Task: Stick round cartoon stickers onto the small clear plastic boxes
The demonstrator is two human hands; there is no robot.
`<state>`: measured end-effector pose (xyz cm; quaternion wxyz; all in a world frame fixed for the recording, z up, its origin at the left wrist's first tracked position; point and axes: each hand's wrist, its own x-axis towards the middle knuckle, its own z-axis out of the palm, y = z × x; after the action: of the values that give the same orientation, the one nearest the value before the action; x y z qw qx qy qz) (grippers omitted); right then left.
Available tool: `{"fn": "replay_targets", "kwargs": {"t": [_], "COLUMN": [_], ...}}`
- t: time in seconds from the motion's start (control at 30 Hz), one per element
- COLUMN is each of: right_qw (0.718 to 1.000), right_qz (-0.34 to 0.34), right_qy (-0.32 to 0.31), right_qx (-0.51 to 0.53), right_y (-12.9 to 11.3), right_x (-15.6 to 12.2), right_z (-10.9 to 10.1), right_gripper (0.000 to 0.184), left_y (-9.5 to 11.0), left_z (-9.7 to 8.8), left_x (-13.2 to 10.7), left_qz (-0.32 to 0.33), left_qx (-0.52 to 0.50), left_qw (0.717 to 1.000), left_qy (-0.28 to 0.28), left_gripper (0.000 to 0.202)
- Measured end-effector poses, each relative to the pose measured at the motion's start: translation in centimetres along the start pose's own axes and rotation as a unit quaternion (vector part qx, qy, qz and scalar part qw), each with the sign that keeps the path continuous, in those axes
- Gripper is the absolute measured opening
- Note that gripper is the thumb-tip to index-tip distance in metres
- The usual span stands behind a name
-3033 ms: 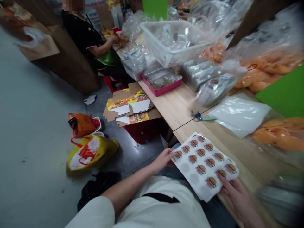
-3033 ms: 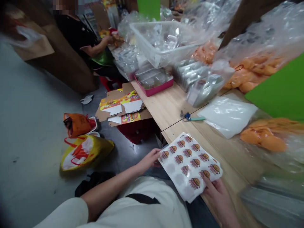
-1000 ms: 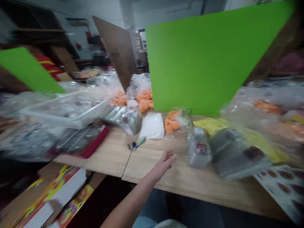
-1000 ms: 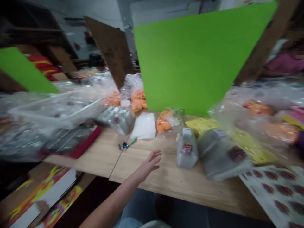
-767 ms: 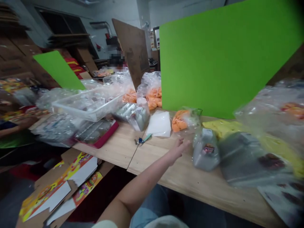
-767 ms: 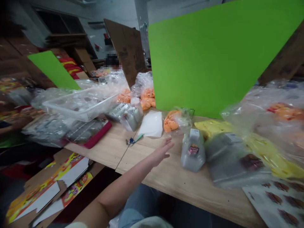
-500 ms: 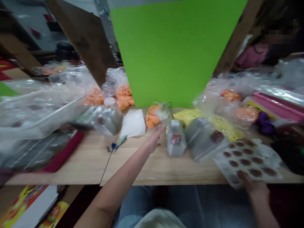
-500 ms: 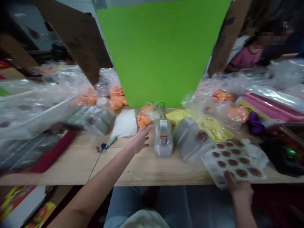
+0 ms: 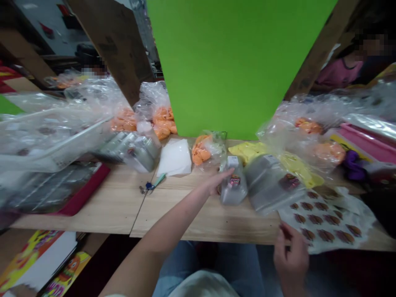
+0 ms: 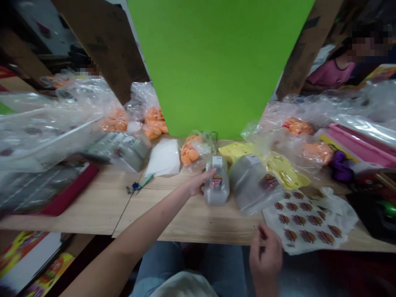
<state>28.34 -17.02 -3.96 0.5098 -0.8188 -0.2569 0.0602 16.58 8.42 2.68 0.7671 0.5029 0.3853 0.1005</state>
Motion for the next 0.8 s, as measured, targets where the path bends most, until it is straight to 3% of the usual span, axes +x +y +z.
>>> {"fn": "replay_targets", "kwargs": {"t": [0.07,0.13,0.2,0.3,0.37,0.47,0.6,0.7,0.8], "right_qw": [0.993,0.969,0.926,0.894,0.887,0.863,0.843,0.838,0.830], "right_qz": [-0.008,0.079,0.175,0.235,0.255,0.291,0.340,0.353,0.356], "right_qy": [-0.092,-0.148,-0.186,-0.206,-0.207,-0.254,-0.303,-0.325,-0.361], "right_qx": [0.071,0.183,0.277,0.322,0.323,0.326,0.287,0.259,0.231], "right_y": [-2.6,-4.8,-6.4,-7.5,-7.8,-8.4,-9.6,-10.5,-11.2], "right_x": [0.2,1.3,2.7,4.6,5.6,6.8,7.1,4.6,0.0], "right_z": [3.3,6.3,8.6,10.6,11.1,11.4,11.4,11.2,11.1], "right_gripper": [0.054,0.055,0.055,0.050,0.049,0.052,0.052,0.055,0.063], "left_y": [0.3,0.2,-0.1,-0.6,-0.8,-0.8,-1.0,-2.0,-4.3], "left_z": [0.0,-0.3,-0.9,-1.6,-1.7,-1.5,-2.0,-3.4,-5.5], "left_x": [-0.6,-1.0,-1.1,-0.9,-0.7,-0.8,-1.6,-3.9,-8.3], "left_qz": [-0.065,-0.104,-0.117,-0.129,-0.120,-0.099,-0.076,-0.054,-0.021], "left_qx": [-0.036,-0.075,-0.107,-0.102,-0.073,-0.069,-0.059,-0.040,-0.067], "left_qw": [0.997,0.992,0.987,0.986,0.990,0.991,0.993,0.996,0.996], "left_qy": [-0.008,-0.019,-0.014,0.015,0.007,-0.048,-0.071,-0.063,-0.047], "left_gripper": [0.058,0.063,0.072,0.079,0.072,0.059,0.067,0.071,0.076]}}
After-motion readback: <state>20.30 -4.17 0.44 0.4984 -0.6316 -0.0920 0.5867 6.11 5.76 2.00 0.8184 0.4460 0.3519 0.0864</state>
